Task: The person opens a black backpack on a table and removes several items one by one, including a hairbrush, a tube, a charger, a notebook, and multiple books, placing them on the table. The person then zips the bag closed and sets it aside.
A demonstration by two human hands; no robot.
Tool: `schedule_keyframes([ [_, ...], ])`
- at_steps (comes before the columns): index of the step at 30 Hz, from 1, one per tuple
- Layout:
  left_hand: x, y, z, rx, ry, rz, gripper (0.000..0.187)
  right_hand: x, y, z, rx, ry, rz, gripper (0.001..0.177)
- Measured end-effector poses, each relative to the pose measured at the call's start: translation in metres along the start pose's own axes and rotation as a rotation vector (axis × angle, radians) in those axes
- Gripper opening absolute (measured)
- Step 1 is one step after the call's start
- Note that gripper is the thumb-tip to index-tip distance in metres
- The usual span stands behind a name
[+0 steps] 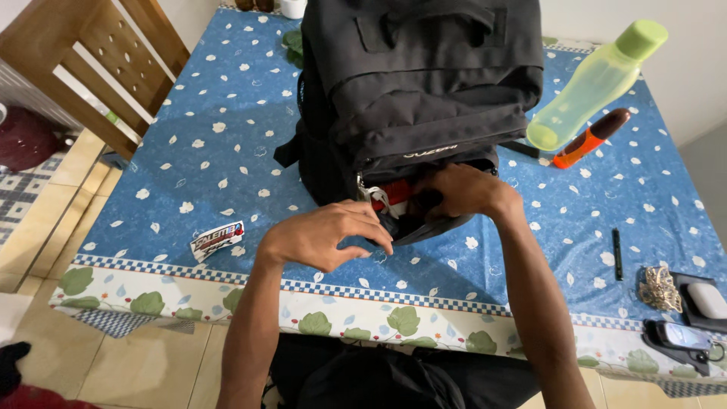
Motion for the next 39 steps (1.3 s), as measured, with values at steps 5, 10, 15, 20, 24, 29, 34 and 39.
schedule_keyframes([
  [5, -0.002, 0.000, -0.002, 0.030, -0.061, -0.008, 0.035, 0.015, -0.014, 0.002, -0.185, -0.049, -0.009, 0.066],
  [10, -0.004, -0.001, -0.002, 0.023, -0.070, -0.018, 0.038, 0.017, -0.021, -0.004, -0.295, -0.522, 0.130, 0.065],
  [15, -0.006, -0.002, 0.000, 0.021, -0.060, -0.026, 0.037, 0.037, -0.029, -0.010, -0.358, -0.774, 0.257, 0.061],
  [20, -0.005, -0.003, -0.001, 0.030, -0.035, -0.025, 0.041, 0.078, -0.051, -0.023, -0.258, -0.967, 0.484, 0.070],
  [24, -0.005, -0.007, -0.002, 0.019, -0.034, -0.009, 0.043, 0.124, -0.054, 0.012, -0.208, -0.747, 0.434, 0.072],
  [29, -0.007, -0.005, -0.001, 0.036, -0.082, -0.038, 0.044, 0.164, -0.041, 0.086, -0.344, -0.174, 0.556, 0.068],
  [34, -0.009, -0.002, -0.006, 0.038, -0.160, -0.058, 0.046, 0.156, -0.021, 0.155, -0.266, 0.341, 0.652, 0.064],
  [39, -0.013, -0.003, -0.004, 0.027, -0.126, -0.057, 0.046, 0.112, 0.013, 0.220, -0.268, 0.635, 0.558, 0.047],
])
Point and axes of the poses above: each hand's wrist, its own x-axis away from the middle knuckle, its own y-axis out of the palm, z = x × y, the point moved 5 cm from there along -x, towards the middle knuckle, and after that the axes turned 14 degrees about -z, right-handed, at the moved point
